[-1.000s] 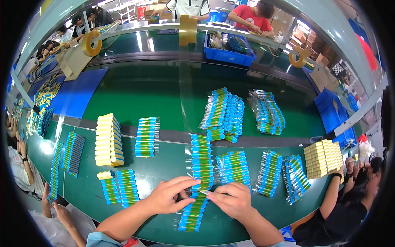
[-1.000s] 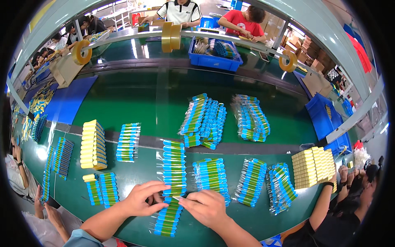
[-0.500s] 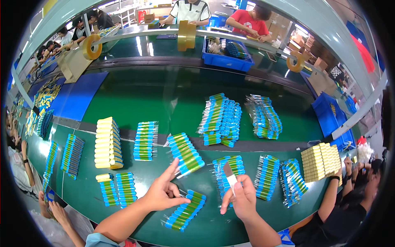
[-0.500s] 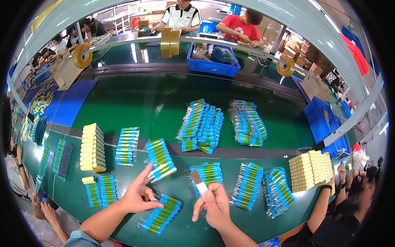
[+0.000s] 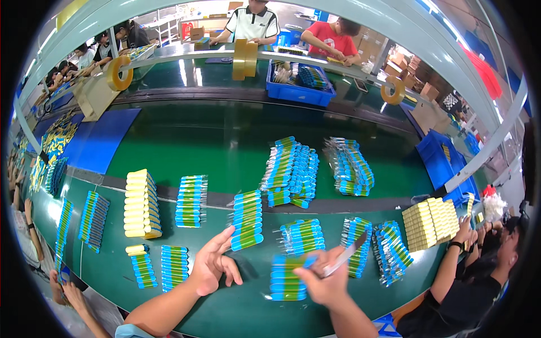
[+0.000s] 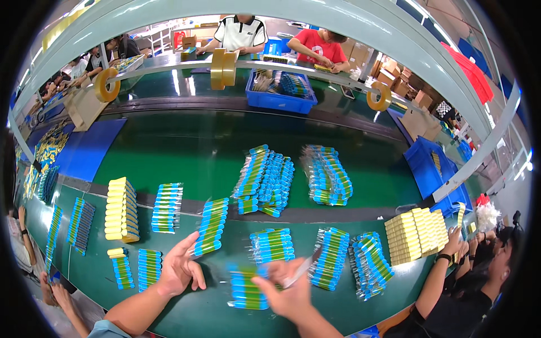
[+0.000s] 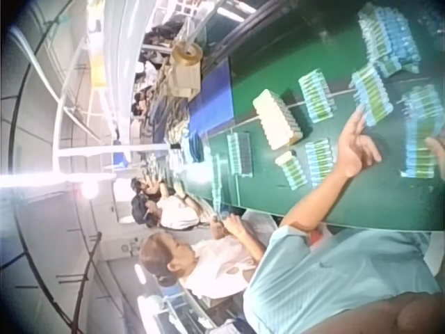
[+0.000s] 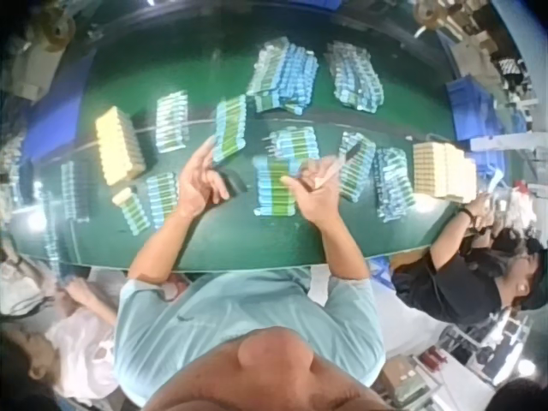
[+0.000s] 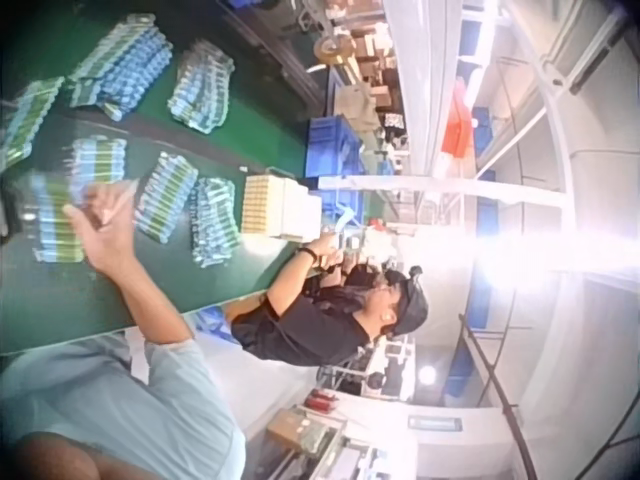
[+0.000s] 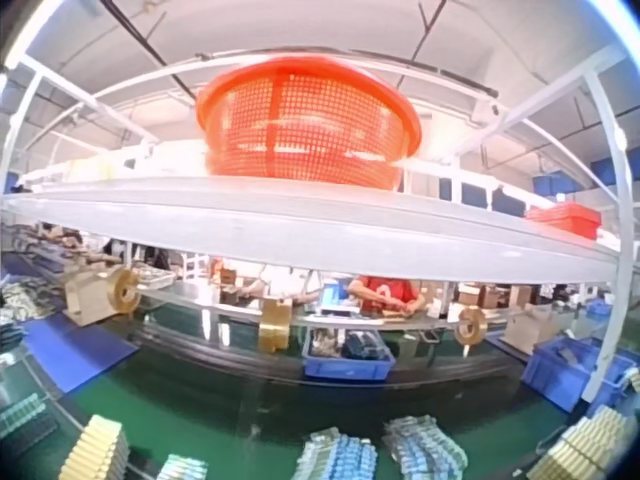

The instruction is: The person aligns strips of plastic-wrapped sticks on the table, cuts through the film using a small blade to separate them, and folds and stacks the finished bundles.

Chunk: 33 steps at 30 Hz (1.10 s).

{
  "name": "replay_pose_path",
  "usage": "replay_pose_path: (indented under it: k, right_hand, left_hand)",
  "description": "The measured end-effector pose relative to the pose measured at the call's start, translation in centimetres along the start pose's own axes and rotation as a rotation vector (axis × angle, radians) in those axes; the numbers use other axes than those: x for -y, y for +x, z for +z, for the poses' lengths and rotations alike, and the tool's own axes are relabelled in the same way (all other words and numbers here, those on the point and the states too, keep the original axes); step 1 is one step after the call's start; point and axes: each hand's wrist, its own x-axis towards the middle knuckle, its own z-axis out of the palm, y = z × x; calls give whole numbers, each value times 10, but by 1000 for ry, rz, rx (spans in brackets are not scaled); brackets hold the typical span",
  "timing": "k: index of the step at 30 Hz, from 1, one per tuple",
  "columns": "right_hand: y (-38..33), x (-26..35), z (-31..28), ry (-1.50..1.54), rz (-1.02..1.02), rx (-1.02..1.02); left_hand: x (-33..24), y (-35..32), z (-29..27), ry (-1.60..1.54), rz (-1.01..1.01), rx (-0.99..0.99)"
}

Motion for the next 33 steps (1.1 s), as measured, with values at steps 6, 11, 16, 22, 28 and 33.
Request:
replay_pose_path:
  k: [6, 11, 16, 22, 28, 33]
  right_hand:
    - [28, 8, -43, -704, 164, -194]
    - [28, -6, -42, -850, -132, -295]
    - [22, -14, -47, -999, -18, -81]
    - [25, -5, -57, -800, 173, -313]
    - [25, 6, -94, -515, 108, -433]
    - [18, 65, -144, -234, -99, -606]
  left_hand:
    - [13, -4, -6, 186, 117, 119]
    - [16, -13, -1, 354, 276, 214]
    - [8, -8, 8, 699, 537, 357]
    - [5, -5, 9, 761, 700, 318]
    - [12, -5, 9, 833, 769, 221]
    - [-2, -20, 11, 1024, 801, 177]
